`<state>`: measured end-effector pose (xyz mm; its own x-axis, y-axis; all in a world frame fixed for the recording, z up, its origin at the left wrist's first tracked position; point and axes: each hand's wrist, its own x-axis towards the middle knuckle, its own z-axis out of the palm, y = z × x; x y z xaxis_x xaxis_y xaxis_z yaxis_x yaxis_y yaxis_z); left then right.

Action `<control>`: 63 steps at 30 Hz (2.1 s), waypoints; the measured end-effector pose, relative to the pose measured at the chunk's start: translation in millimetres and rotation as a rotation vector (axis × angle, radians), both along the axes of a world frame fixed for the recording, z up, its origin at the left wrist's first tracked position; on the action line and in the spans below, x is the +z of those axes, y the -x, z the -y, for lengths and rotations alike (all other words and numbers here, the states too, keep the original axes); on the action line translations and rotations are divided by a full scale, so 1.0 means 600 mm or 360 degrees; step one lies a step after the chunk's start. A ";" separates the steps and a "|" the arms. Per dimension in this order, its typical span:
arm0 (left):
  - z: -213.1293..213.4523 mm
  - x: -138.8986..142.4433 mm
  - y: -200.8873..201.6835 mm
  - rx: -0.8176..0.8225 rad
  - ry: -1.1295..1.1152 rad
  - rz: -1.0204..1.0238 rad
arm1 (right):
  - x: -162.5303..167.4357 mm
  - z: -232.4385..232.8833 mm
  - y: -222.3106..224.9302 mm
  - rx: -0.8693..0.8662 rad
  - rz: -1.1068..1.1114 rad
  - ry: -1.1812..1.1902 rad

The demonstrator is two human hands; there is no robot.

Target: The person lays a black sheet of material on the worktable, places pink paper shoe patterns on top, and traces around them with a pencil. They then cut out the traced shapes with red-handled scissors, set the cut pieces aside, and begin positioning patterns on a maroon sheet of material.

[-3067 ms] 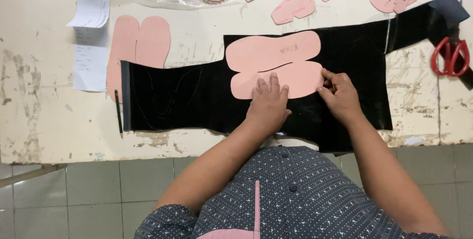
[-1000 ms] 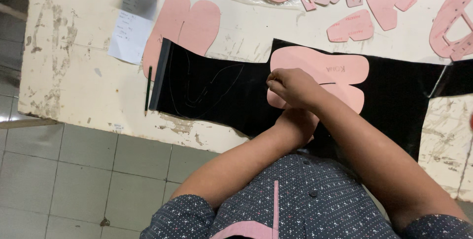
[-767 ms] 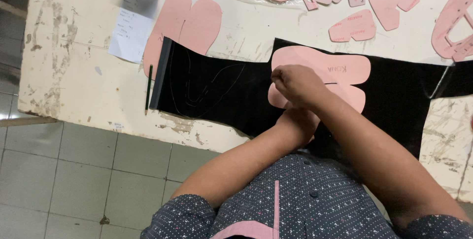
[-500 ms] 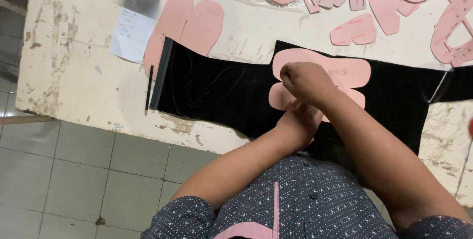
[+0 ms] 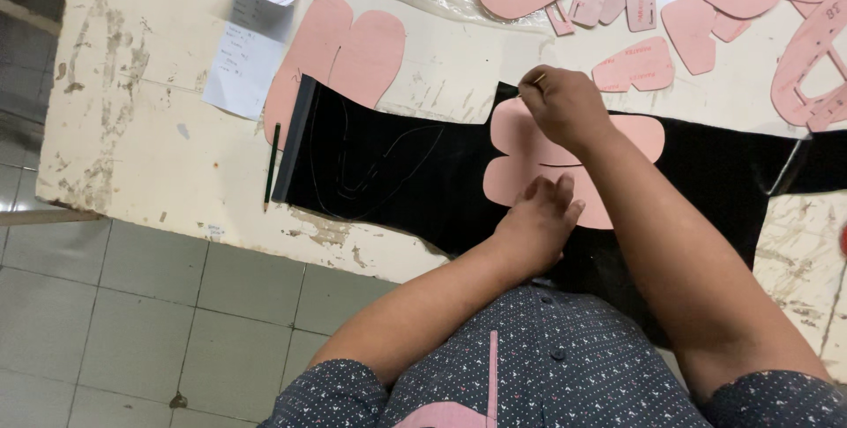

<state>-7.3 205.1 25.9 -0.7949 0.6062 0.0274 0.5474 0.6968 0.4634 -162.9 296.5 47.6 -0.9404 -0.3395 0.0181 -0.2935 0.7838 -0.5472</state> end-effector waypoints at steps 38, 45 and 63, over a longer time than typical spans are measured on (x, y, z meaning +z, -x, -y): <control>-0.046 -0.008 0.103 0.0209 0.0232 0.0289 | 0.002 -0.094 -0.016 -0.0375 0.0489 0.0397; -0.040 0.022 0.104 0.0174 0.0285 0.0253 | 0.034 -0.179 -0.023 -0.0489 0.0464 0.0032; -0.056 0.039 0.107 0.0113 0.0387 0.0376 | 0.000 -0.281 -0.061 -0.0707 0.0453 0.0611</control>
<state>-71.8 238.7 49.3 -0.8025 0.5151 -0.3012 0.3908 0.8351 0.3871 -126.6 465.1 47.3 -0.9757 0.0635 -0.2098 0.2110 0.5302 -0.8212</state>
